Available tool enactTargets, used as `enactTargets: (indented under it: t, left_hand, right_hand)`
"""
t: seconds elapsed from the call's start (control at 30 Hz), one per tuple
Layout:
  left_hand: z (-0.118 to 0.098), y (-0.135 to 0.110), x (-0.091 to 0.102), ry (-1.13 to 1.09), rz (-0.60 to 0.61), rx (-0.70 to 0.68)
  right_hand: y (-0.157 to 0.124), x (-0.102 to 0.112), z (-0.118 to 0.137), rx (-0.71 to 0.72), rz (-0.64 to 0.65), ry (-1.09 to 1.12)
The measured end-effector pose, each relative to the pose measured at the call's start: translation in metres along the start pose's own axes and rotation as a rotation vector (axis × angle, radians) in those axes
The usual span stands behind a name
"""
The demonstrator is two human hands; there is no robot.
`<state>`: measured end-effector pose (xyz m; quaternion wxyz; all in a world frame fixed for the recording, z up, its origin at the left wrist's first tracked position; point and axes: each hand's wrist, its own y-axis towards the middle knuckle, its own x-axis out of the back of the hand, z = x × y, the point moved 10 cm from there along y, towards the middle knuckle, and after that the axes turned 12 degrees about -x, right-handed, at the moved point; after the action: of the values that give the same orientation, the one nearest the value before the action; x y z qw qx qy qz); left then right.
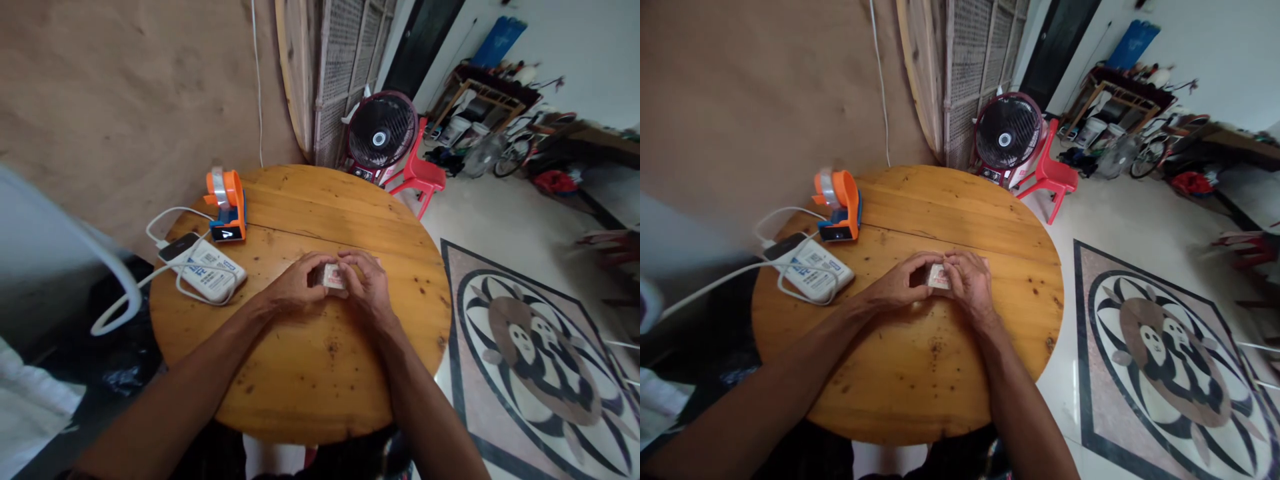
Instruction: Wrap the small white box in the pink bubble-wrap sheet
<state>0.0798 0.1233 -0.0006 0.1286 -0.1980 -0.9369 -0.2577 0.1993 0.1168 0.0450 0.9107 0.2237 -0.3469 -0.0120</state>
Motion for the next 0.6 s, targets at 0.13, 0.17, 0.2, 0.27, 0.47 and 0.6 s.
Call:
enactTargets:
  t: [0.13,0.17,0.2,0.27,0.47,0.6]
  left_hand:
    - [0.002,0.0,0.001,0.022,0.011,-0.003]
    - [0.003,-0.001,0.001,0.023,0.011,-0.003]
    - [0.003,-0.001,0.001,0.023,0.009,-0.005]
    - [0.003,-0.001,0.001,0.022,0.007,-0.007]
    - [0.001,-0.001,0.001,0.029,0.009,-0.009]
    - [0.001,-0.001,0.001,0.046,0.005,-0.003]
  right_hand:
    - [0.0,0.006,-0.005,-0.034,0.026,0.094]
    - [0.0,0.005,-0.005,-0.024,0.047,0.097]
    - [0.0,0.004,-0.004,-0.014,0.066,0.09]
    - [-0.001,0.0,-0.003,0.01,0.091,0.051]
    - [-0.006,-0.007,0.006,0.123,0.054,-0.106]
    - [-0.006,-0.009,0.008,0.136,0.023,-0.137]
